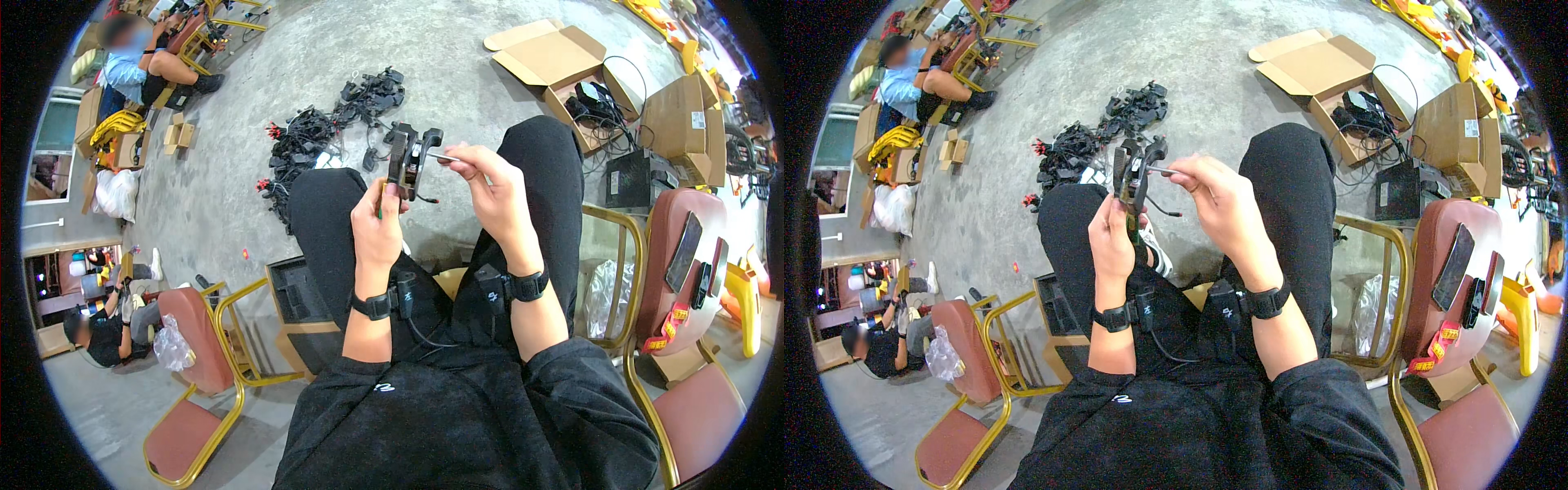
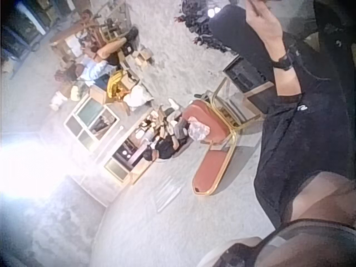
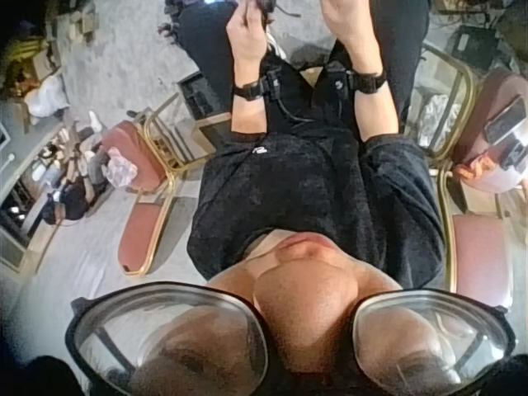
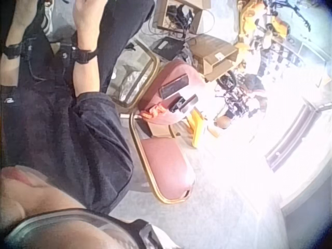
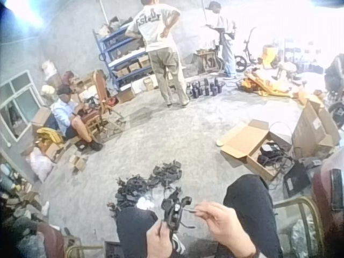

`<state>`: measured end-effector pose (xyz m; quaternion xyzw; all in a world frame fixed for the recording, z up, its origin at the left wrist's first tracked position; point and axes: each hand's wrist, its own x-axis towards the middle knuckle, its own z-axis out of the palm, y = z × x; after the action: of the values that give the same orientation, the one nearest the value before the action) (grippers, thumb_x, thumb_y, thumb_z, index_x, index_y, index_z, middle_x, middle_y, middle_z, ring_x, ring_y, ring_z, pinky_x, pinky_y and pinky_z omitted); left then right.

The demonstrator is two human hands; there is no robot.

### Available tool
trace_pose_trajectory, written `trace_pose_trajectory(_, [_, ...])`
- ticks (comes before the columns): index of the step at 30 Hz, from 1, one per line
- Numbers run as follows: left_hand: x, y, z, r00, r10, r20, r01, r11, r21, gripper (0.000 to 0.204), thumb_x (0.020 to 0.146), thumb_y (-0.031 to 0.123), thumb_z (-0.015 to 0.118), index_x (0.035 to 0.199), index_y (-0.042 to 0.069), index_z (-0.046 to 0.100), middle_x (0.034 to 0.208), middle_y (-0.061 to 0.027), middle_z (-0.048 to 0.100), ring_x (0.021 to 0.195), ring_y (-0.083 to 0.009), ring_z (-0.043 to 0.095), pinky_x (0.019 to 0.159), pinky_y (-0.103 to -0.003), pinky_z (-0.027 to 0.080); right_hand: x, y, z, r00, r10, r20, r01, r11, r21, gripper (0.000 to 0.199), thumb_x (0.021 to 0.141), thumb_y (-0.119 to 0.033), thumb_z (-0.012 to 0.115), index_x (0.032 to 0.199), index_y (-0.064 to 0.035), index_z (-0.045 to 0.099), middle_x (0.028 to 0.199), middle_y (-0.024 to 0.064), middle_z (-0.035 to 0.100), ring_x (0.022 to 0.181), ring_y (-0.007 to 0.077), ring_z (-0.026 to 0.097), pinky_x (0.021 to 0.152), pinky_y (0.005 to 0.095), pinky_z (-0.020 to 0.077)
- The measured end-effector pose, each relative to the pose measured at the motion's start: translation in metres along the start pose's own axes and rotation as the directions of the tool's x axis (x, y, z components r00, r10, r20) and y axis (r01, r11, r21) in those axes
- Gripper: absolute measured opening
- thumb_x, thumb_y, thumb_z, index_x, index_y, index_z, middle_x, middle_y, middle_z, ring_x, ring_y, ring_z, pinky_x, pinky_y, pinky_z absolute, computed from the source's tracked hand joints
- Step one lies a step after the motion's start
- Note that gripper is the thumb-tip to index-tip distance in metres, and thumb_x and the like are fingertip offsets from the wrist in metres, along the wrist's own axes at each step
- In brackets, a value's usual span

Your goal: Assembling electronic components using an Allen wrench.

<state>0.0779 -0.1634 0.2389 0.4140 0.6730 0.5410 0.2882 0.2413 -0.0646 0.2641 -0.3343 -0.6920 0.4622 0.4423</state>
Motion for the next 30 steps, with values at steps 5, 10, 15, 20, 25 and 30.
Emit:
trace_pose_trajectory(5, [0.001,-0.001,0.001,0.979,0.18,-0.099,-0.159,0.969,0.191,0.03,0.101,0.025,0.054,0.105,-0.003,0.064,0.083,-0.0076,0.064,0.075,-0.0171,0.061,0.069,-0.029,0.048,-0.002,-0.002,-0.005,0.81,0.425,0.404,-0.587,0.582,0.563,0.029,0.105,-0.025,0.051,0.103,-0.0001,0.066,0.073,0.0089,0.068,0.068,0.0197,0.072,0.063,0.0306,0.0591])
trace_pose_trajectory(10, [0.0,-0.003,0.004,0.978,0.162,-0.13,-0.141,0.978,0.157,0.03,0.096,0.026,0.061,0.106,-0.002,0.065,0.089,-0.0157,0.065,0.081,-0.0282,0.065,0.076,-0.035,0.05,0.0,-0.003,-0.017,0.722,0.469,0.509,-0.682,0.358,0.638,0.032,0.105,-0.028,0.052,0.103,0.0017,0.064,0.063,0.0076,0.064,0.05,0.0197,0.066,0.045,0.0273,0.0533])
trace_pose_trajectory(15, [0.001,-0.007,0.003,0.997,0.025,-0.077,-0.026,0.999,-0.021,0.036,0.102,0.032,0.055,0.104,-0.002,0.065,0.085,-0.0073,0.065,0.076,-0.0149,0.061,0.072,-0.03,0.05,0.001,-0.004,-0.014,0.8,0.509,0.318,-0.597,0.623,0.505,0.028,0.102,-0.024,0.057,0.103,0.0012,0.069,0.068,0.006,0.066,0.061,0.0165,0.067,0.059,0.0269,0.0539])
trace_pose_trajectory(20, [0.001,-0.007,0.003,0.998,-0.059,-0.033,0.053,0.987,-0.15,0.05,0.107,0.042,0.042,0.1,-0.002,0.064,0.084,-0.0058,0.065,0.071,-0.0119,0.062,0.068,-0.028,0.051,-0.001,-0.001,-0.001,0.992,0.128,0.018,-0.129,0.968,0.217,0.016,0.097,-0.008,0.064,0.106,0.0013,0.072,0.09,0.0071,0.07,0.088,0.0136,0.063,0.082,0.0265,0.0498])
trace_pose_trajectory(25, [0.0,-0.005,0.002,0.999,-0.04,0.032,0.046,0.98,-0.192,0.047,0.106,0.041,0.045,0.103,-0.001,0.065,0.085,-0.0053,0.065,0.073,-0.0115,0.061,0.07,-0.027,0.052,-0.004,0.003,0.003,1.0,0.018,0.011,-0.02,0.975,0.223,0.016,0.091,0.0,0.067,0.106,-0.0007,0.073,0.098,0.0071,0.068,0.096,0.0166,0.063,0.089,0.0301,0.0495])
trace_pose_trajectory(30, [-0.001,-0.009,0.001,0.995,-0.072,0.07,0.089,0.957,-0.278,0.037,0.106,0.034,0.049,0.104,0.0,0.064,0.085,-0.0022,0.065,0.073,-0.0087,0.059,0.07,-0.025,0.049,-0.003,0.004,0.001,0.998,-0.055,-0.023,0.057,0.994,0.089,0.021,0.085,0.005,0.069,0.104,-0.0035,0.073,0.099,0.0087,0.064,0.103,0.0244,0.065,0.099,0.038,0.048])
